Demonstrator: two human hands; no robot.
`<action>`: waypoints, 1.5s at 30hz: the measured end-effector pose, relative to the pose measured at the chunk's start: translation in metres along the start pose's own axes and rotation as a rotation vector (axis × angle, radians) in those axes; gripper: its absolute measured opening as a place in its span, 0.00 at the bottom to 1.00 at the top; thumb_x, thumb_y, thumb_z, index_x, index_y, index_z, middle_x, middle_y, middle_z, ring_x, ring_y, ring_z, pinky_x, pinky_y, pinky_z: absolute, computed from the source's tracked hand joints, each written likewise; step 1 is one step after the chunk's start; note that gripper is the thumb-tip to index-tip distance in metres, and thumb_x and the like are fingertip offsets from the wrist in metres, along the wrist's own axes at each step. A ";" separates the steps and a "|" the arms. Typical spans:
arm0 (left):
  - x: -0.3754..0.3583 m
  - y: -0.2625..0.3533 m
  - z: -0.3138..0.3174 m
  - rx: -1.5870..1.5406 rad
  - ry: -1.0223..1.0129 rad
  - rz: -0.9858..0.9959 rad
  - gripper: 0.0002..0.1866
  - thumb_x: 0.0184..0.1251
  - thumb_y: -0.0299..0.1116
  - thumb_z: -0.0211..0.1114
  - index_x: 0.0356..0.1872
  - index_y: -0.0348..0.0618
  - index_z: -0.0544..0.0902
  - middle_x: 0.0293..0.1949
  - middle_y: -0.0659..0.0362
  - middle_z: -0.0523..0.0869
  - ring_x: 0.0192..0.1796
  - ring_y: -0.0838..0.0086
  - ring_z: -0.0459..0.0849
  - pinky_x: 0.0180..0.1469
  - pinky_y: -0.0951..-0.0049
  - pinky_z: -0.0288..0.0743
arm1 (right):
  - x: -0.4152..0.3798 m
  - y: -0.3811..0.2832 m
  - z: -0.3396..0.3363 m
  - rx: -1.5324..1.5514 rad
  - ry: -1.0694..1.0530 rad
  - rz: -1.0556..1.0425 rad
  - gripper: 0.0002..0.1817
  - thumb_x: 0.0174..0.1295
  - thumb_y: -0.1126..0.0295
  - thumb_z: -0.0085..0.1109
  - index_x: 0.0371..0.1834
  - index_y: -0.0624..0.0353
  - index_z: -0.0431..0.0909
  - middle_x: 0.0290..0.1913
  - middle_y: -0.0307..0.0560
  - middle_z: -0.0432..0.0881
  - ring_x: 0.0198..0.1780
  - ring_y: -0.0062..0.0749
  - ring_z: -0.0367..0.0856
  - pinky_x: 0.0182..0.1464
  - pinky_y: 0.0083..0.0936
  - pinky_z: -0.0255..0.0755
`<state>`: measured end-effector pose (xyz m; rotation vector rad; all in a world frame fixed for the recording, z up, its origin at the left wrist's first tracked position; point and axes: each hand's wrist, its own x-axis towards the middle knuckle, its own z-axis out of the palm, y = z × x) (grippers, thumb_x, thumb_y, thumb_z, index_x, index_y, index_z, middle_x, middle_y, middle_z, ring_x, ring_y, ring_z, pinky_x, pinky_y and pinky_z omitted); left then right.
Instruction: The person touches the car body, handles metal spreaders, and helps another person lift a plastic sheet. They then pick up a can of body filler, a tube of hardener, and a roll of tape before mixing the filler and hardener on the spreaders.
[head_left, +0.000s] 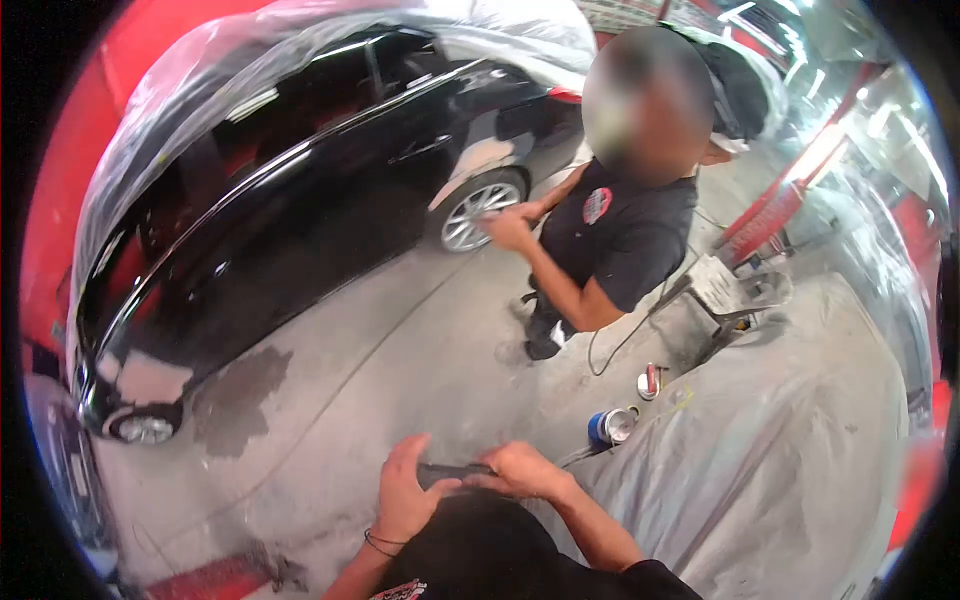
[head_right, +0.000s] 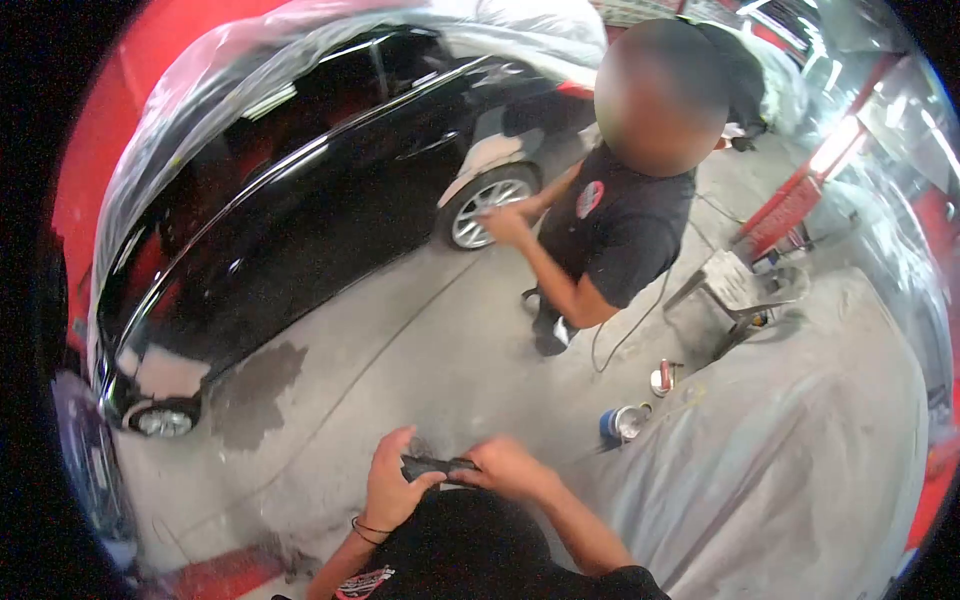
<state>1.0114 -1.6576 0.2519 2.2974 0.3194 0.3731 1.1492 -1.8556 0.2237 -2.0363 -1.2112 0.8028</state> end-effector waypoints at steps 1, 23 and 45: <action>0.015 -0.002 0.008 0.024 -0.015 0.116 0.28 0.55 0.44 0.83 0.55 0.43 0.87 0.39 0.54 0.91 0.46 0.54 0.88 0.65 0.53 0.72 | -0.001 0.005 -0.006 -0.035 0.025 -0.007 0.22 0.72 0.49 0.64 0.42 0.61 0.87 0.37 0.62 0.87 0.39 0.61 0.86 0.44 0.51 0.78; 0.080 -0.307 0.271 -0.569 -1.011 -0.595 0.40 0.83 0.53 0.51 0.86 0.43 0.53 0.87 0.50 0.53 0.88 0.58 0.47 0.88 0.60 0.39 | -0.027 0.170 -0.134 0.330 0.795 0.743 0.27 0.70 0.50 0.70 0.34 0.70 0.85 0.23 0.39 0.80 0.30 0.21 0.75 0.33 0.33 0.73; 0.070 0.136 0.254 -0.470 -0.007 -0.574 0.26 0.80 0.51 0.64 0.36 0.34 0.89 0.27 0.63 0.82 0.33 0.80 0.77 0.36 0.71 0.72 | -0.039 0.170 -0.174 1.091 0.309 0.123 0.22 0.63 0.71 0.78 0.57 0.68 0.82 0.46 0.44 0.90 0.46 0.22 0.86 0.48 0.22 0.80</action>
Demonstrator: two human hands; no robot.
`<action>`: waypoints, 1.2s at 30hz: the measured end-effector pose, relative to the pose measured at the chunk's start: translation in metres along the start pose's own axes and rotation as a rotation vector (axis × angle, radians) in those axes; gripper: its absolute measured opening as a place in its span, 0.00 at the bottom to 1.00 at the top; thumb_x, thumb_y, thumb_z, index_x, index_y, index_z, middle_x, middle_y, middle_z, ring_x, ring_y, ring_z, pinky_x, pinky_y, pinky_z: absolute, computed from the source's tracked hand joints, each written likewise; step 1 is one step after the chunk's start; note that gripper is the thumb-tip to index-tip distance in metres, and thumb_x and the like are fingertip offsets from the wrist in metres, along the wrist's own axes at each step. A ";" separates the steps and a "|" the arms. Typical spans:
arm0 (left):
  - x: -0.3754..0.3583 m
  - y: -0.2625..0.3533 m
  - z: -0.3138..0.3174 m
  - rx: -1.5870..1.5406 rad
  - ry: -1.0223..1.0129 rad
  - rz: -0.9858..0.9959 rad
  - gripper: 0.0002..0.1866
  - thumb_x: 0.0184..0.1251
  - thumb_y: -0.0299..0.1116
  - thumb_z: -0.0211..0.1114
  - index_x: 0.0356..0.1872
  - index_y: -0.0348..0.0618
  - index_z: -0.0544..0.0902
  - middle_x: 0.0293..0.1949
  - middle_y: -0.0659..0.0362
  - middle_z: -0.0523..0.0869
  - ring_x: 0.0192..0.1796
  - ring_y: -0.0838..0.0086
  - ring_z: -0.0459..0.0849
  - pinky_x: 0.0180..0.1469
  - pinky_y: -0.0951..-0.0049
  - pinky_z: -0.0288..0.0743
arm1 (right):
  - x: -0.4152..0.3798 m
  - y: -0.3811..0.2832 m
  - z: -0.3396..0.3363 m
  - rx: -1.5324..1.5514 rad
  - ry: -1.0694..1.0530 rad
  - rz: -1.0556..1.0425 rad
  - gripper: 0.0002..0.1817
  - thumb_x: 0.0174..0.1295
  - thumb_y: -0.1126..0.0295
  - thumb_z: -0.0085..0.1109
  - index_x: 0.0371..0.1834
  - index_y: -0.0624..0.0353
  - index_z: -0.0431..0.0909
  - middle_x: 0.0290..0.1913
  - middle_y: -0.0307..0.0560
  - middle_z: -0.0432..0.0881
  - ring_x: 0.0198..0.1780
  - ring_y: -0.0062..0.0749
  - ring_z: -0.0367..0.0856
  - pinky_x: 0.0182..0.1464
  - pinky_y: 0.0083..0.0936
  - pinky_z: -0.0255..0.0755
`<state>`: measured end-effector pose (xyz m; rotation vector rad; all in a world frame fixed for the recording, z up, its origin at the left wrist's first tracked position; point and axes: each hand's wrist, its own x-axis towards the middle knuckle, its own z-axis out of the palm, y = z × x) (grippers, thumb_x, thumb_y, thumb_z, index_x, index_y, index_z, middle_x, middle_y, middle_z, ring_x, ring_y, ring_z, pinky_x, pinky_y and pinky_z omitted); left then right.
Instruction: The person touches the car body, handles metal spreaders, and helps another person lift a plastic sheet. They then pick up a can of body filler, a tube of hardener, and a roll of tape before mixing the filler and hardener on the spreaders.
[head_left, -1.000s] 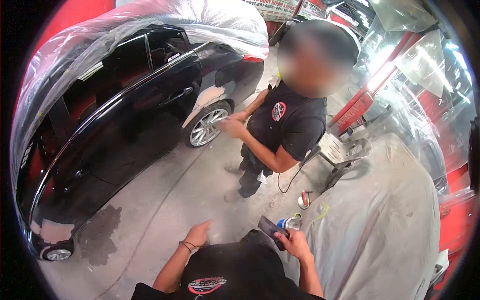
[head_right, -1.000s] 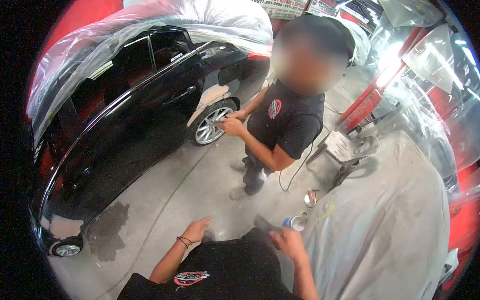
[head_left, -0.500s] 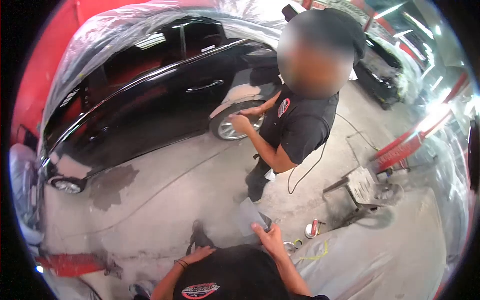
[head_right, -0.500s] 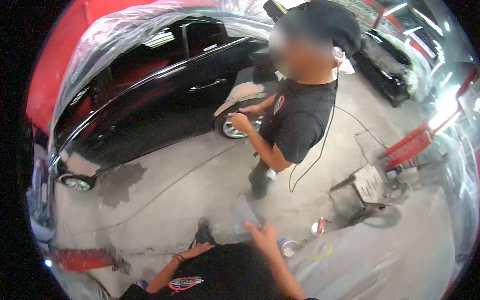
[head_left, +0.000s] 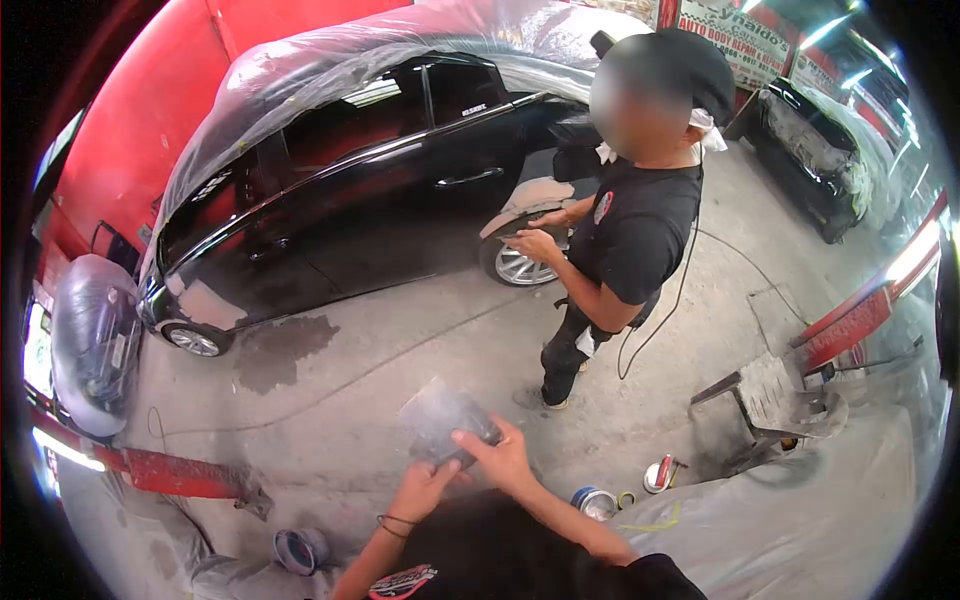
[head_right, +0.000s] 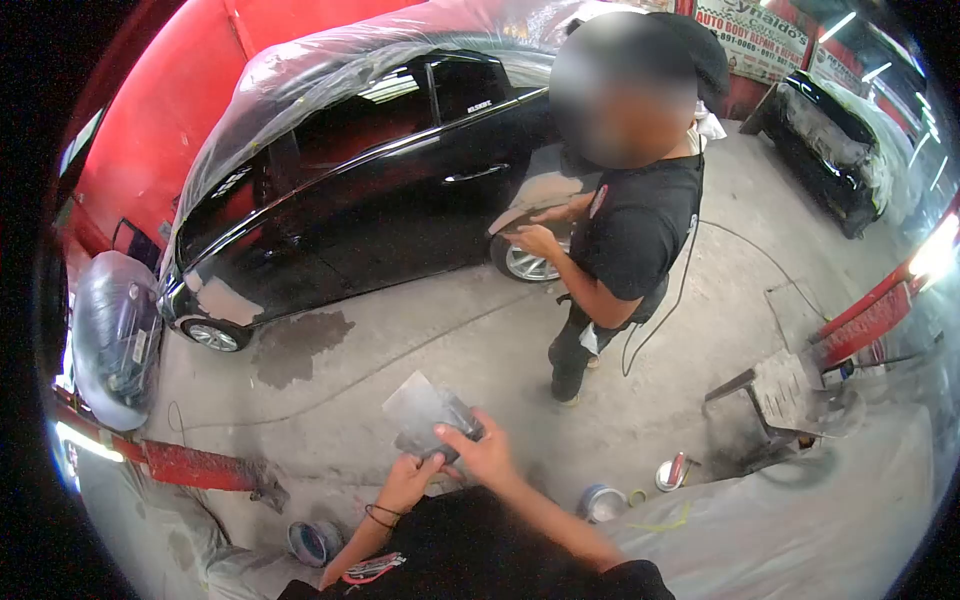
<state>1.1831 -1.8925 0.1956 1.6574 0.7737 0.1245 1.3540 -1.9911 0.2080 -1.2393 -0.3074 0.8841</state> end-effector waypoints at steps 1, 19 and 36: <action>0.000 -0.001 -0.002 0.026 0.054 -0.007 0.27 0.79 0.51 0.64 0.29 0.34 0.88 0.21 0.65 0.78 0.28 0.81 0.73 0.31 0.70 0.68 | -0.001 -0.001 0.006 0.006 -0.018 0.017 0.22 0.63 0.70 0.78 0.56 0.69 0.82 0.46 0.44 0.90 0.45 0.22 0.86 0.47 0.22 0.80; -0.113 -0.081 -0.162 0.765 -0.122 0.076 0.10 0.73 0.32 0.63 0.48 0.37 0.84 0.48 0.40 0.87 0.51 0.40 0.86 0.53 0.51 0.81 | -0.012 0.063 0.007 -0.389 0.019 0.189 0.25 0.64 0.71 0.75 0.62 0.64 0.76 0.49 0.44 0.87 0.45 0.26 0.86 0.43 0.26 0.83; -0.014 -0.181 -0.076 -0.011 -0.219 -0.158 0.35 0.82 0.62 0.54 0.64 0.35 0.80 0.61 0.46 0.87 0.62 0.59 0.84 0.65 0.57 0.73 | 0.199 0.035 -0.012 0.029 0.132 0.100 0.14 0.64 0.71 0.72 0.52 0.56 0.82 0.42 0.37 0.86 0.36 0.25 0.82 0.34 0.27 0.76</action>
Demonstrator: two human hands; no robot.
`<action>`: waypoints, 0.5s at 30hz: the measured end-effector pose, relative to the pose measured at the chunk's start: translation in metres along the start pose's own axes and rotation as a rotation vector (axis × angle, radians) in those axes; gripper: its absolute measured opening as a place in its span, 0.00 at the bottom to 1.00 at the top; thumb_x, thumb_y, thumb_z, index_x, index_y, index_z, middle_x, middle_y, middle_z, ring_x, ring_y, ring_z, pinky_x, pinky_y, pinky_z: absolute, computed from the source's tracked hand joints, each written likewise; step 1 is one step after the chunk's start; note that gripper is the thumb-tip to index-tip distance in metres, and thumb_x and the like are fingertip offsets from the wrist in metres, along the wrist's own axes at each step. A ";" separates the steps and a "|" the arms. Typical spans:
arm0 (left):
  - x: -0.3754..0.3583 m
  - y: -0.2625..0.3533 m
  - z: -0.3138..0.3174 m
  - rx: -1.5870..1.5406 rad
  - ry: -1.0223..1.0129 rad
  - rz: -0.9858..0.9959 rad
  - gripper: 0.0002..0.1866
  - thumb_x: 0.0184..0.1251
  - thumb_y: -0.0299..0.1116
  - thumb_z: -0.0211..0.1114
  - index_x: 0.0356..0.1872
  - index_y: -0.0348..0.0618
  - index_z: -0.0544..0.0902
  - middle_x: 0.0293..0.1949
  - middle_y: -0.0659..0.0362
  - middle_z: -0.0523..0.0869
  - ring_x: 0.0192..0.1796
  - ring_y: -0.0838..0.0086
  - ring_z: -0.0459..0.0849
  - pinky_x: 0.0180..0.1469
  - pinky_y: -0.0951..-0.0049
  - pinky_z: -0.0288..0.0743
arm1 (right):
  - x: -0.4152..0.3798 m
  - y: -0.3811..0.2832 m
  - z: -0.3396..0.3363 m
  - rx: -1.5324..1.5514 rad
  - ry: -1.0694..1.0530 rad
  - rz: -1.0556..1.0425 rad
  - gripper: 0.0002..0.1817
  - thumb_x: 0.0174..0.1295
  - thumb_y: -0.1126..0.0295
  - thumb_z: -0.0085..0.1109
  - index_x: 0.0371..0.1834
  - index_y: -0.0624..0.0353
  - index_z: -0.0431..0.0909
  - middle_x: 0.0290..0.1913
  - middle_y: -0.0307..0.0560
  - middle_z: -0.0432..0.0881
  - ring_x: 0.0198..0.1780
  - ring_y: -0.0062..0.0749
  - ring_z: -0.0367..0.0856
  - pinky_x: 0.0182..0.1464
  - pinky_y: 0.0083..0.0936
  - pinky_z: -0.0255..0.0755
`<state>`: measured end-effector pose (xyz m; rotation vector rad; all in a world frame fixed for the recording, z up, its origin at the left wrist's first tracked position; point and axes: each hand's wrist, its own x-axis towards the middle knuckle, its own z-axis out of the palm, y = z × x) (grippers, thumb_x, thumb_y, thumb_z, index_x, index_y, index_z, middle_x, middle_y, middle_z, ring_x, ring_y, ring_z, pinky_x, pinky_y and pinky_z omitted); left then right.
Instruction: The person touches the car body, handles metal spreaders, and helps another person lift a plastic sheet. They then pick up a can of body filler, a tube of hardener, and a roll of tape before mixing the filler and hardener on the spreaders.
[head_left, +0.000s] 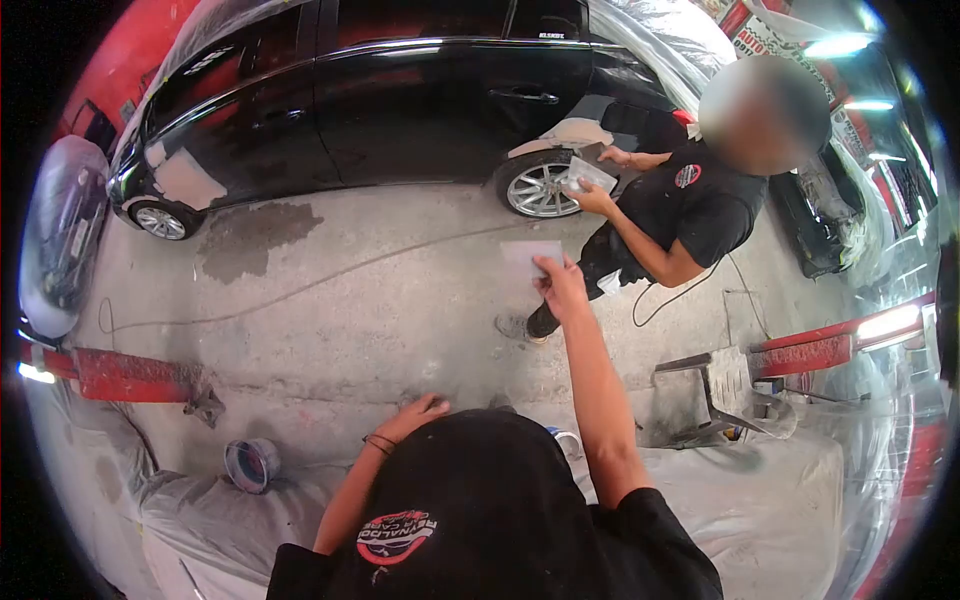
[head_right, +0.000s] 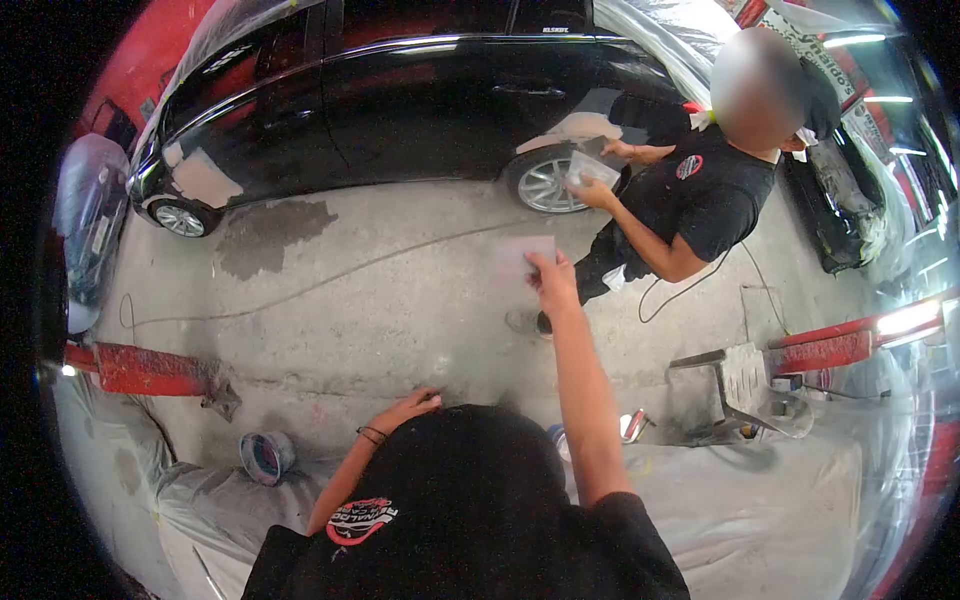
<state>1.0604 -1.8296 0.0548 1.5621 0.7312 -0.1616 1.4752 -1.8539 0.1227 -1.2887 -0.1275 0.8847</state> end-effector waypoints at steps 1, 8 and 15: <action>0.000 -0.005 0.001 -0.033 0.057 0.009 0.36 0.82 0.63 0.54 0.64 0.35 0.80 0.61 0.47 0.87 0.63 0.60 0.84 0.66 0.56 0.72 | 0.009 -0.003 -0.003 -0.019 0.020 -0.033 0.14 0.64 0.71 0.73 0.51 0.56 0.82 0.41 0.37 0.86 0.35 0.25 0.81 0.34 0.27 0.76; -0.071 -0.022 -0.016 -0.085 0.703 -0.384 0.29 0.81 0.56 0.59 0.56 0.34 0.86 0.46 0.51 0.92 0.48 0.63 0.91 0.49 0.59 0.82 | -0.105 0.036 0.008 0.428 -0.144 0.145 0.18 0.72 0.59 0.69 0.60 0.55 0.82 0.55 0.44 0.89 0.57 0.34 0.86 0.58 0.37 0.82; -0.155 -0.009 -0.026 -1.028 0.656 0.007 0.18 0.72 0.29 0.72 0.56 0.26 0.82 0.49 0.47 0.90 0.48 0.55 0.92 0.50 0.62 0.92 | -0.132 0.092 -0.021 0.116 -0.025 0.325 0.21 0.67 0.62 0.73 0.61 0.52 0.80 0.55 0.39 0.86 0.53 0.34 0.85 0.52 0.37 0.80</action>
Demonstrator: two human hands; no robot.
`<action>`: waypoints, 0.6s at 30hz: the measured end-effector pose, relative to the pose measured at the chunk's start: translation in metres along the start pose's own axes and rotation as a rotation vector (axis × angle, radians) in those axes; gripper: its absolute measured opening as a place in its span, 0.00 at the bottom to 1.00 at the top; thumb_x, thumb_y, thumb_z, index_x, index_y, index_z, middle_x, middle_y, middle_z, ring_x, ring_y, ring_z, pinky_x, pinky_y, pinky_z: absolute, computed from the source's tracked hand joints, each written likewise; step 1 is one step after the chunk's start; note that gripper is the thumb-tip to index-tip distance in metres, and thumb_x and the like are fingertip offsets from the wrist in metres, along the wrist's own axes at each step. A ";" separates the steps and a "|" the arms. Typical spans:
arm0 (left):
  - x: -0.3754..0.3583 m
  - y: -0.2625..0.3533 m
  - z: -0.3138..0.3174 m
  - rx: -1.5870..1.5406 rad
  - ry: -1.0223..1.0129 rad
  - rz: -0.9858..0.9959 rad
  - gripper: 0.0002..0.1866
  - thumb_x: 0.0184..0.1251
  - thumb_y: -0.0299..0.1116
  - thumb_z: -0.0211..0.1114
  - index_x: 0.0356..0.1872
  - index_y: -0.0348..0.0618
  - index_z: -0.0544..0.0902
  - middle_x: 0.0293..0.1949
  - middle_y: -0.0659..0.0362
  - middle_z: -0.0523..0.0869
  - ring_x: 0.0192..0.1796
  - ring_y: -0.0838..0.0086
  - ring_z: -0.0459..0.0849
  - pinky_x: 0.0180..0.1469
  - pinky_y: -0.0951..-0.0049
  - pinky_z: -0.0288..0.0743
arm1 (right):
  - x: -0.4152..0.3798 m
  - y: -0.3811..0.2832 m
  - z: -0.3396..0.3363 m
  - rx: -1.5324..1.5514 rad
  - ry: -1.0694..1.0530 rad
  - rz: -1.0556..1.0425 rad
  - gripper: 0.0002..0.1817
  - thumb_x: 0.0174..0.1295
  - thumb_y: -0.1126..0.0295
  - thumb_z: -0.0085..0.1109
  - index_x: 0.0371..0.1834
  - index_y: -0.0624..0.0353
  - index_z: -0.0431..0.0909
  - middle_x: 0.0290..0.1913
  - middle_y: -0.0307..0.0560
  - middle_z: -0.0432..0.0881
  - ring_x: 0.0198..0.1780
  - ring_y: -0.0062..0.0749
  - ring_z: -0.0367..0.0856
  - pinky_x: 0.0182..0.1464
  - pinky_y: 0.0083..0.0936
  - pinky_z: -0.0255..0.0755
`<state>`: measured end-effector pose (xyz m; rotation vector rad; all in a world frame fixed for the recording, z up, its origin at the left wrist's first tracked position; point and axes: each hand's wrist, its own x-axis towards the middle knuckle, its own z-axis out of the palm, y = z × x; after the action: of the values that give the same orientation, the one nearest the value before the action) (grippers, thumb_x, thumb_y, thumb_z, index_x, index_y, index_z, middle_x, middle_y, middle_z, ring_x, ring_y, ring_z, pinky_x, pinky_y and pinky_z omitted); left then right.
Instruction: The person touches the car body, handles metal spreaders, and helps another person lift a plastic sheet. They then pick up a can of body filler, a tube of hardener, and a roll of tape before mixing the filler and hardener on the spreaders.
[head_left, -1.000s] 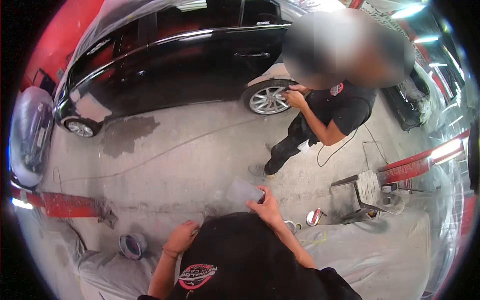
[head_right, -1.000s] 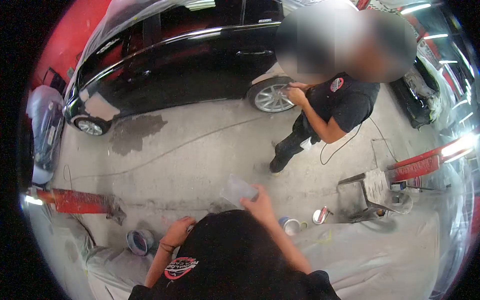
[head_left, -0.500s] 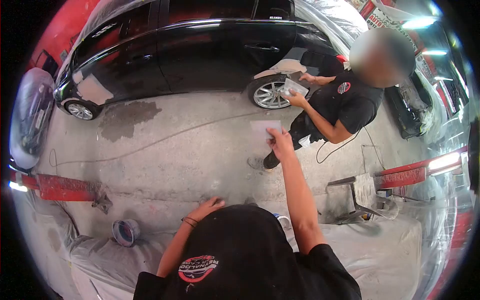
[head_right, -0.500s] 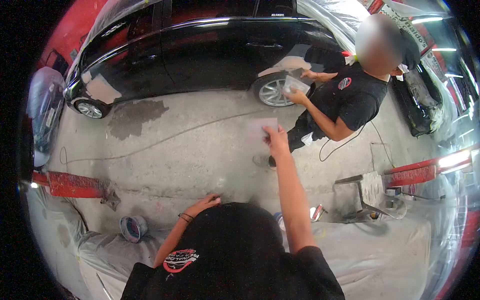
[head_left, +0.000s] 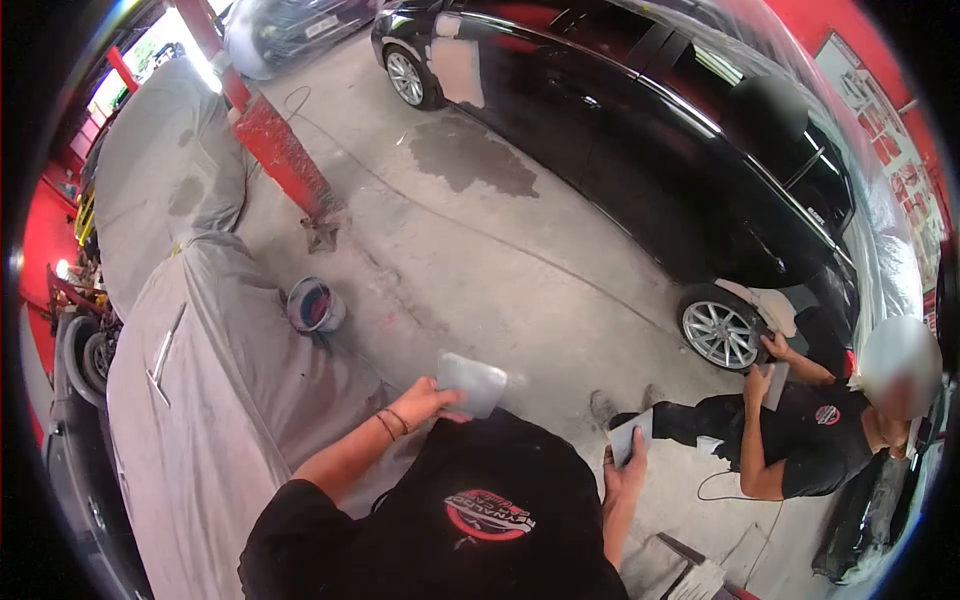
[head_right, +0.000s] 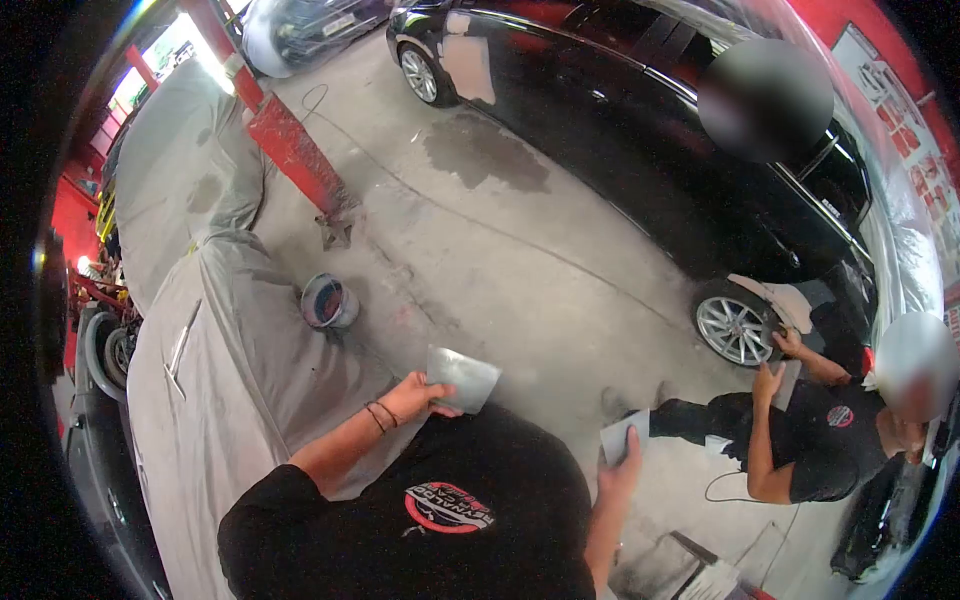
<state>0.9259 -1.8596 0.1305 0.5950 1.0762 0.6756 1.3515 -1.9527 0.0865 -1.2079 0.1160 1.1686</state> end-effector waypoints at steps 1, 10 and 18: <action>-0.003 0.008 0.015 -0.034 -0.001 0.063 0.19 0.72 0.29 0.72 0.57 0.25 0.81 0.51 0.46 0.90 0.49 0.55 0.92 0.50 0.62 0.92 | -0.011 -0.010 0.014 -0.020 -0.035 0.016 0.22 0.68 0.67 0.72 0.64 0.55 0.79 0.58 0.40 0.85 0.55 0.36 0.85 0.54 0.38 0.81; 0.025 0.080 0.159 0.160 -0.099 0.453 0.19 0.76 0.37 0.70 0.50 0.24 0.85 0.42 0.48 0.91 0.46 0.70 0.90 0.50 0.66 0.86 | -0.073 -0.055 0.152 -0.258 -0.284 -0.294 0.23 0.67 0.72 0.73 0.63 0.60 0.78 0.56 0.42 0.86 0.55 0.30 0.85 0.59 0.30 0.78; -0.001 0.075 0.218 0.760 -0.434 0.834 0.27 0.81 0.34 0.59 0.77 0.38 0.69 0.71 0.42 0.77 0.71 0.50 0.80 0.73 0.56 0.73 | -0.079 -0.052 0.148 -0.052 -0.266 -0.383 0.22 0.72 0.66 0.70 0.64 0.61 0.76 0.53 0.44 0.85 0.51 0.30 0.85 0.56 0.33 0.80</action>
<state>1.1117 -1.8355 0.2641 1.8197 0.6149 0.7764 1.2821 -1.8838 0.2322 -1.0512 -0.3349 0.9851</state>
